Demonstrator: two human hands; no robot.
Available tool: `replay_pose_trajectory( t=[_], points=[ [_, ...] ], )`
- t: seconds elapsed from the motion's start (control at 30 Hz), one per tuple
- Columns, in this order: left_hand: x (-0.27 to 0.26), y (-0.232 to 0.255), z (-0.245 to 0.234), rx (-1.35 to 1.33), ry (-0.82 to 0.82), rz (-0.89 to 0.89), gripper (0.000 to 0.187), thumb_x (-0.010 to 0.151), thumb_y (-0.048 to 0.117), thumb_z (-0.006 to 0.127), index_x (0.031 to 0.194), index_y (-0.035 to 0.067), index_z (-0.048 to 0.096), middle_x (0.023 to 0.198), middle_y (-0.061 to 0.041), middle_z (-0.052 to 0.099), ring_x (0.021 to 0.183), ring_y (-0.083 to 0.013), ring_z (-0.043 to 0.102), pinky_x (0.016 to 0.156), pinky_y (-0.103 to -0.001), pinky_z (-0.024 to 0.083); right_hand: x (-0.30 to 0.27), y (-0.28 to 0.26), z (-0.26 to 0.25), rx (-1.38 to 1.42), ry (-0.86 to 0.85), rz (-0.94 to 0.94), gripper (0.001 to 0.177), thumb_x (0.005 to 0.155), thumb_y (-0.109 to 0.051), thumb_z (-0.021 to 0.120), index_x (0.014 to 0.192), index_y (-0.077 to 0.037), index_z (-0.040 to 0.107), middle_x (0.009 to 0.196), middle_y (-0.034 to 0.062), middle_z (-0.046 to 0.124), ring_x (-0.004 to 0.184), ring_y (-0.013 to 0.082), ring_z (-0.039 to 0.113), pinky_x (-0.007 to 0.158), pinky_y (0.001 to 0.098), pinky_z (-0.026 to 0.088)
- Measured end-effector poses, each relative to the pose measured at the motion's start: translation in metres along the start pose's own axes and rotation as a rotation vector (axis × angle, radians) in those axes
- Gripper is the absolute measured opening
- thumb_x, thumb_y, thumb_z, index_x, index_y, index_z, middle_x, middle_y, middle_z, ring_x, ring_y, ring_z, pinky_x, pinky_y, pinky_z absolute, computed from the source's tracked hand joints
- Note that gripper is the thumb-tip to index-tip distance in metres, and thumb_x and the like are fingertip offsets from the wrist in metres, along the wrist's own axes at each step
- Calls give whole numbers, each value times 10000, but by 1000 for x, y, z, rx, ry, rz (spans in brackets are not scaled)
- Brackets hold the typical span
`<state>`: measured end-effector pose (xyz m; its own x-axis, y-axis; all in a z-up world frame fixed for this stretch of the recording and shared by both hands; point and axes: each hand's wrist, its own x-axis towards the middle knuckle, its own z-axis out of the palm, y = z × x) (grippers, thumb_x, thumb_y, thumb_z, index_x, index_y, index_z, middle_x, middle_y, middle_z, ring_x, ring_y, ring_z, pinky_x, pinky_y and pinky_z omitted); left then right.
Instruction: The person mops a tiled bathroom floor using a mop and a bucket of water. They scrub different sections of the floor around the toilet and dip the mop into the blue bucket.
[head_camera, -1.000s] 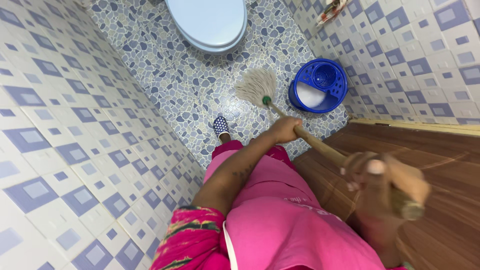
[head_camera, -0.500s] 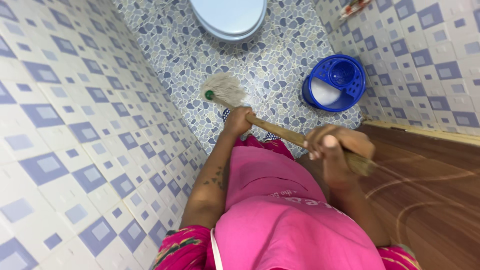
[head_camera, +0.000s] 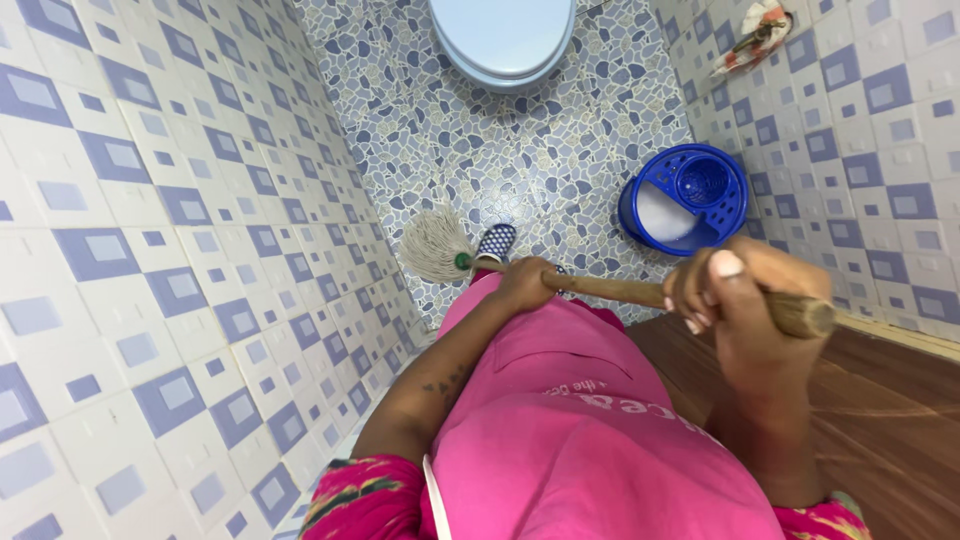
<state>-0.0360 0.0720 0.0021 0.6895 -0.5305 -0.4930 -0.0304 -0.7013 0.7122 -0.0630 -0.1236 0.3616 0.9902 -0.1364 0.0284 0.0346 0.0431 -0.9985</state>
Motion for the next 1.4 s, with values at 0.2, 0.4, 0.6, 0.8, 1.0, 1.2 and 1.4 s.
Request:
replay_pose_trajectory(
  t=[0.2,0.4,0.6,0.8,1.0,1.2,1.4],
  points=[
    [53,54,-3,63,74,124,218,872,309,666,762,147,763,838,-95,749,832,-308,720,959,-507,494,-17,-24,-20,-102,19,-42,359,1048,-73,499,695,-31,454,637,33,481,557,124,478,581,302,449],
    [137,93,5,171,221,108,248,872,388,755,881,140,757,1014,-98,726,1018,-309,681,1010,-510,421,-15,12,-36,-355,-180,-317,320,993,-22,528,683,-30,448,650,66,492,606,186,553,673,369,537],
    [179,89,14,88,351,266,598,747,339,838,1265,155,603,1349,-107,621,1284,-311,561,1056,-491,423,-3,156,-32,-129,-85,-745,417,1018,-223,603,641,-100,472,593,9,507,537,158,517,537,368,495],
    [161,74,-4,56,236,258,859,780,223,797,1538,183,396,1519,-106,499,1405,-335,466,1120,-500,381,21,278,-74,-341,232,-554,392,1090,-225,434,741,-66,515,741,84,597,667,234,628,607,353,543],
    [213,99,-64,160,225,365,924,790,213,804,1561,130,302,1575,-128,420,1451,-337,406,1155,-514,332,104,249,-79,-369,675,-366,275,1065,-60,409,828,7,534,831,138,622,779,233,637,760,378,555],
    [268,173,-137,146,191,601,868,730,237,819,1464,70,386,1504,-153,470,1418,-332,431,1131,-519,330,153,111,-58,-401,837,-142,344,1121,-96,448,828,33,576,818,141,665,686,185,618,641,309,507],
    [275,206,-122,78,-303,794,308,873,302,786,1020,80,630,1016,-135,688,1028,-339,675,892,-461,517,137,1,-30,-338,969,-73,462,1221,-156,514,800,29,555,748,125,606,667,165,587,745,292,534]
  ],
)
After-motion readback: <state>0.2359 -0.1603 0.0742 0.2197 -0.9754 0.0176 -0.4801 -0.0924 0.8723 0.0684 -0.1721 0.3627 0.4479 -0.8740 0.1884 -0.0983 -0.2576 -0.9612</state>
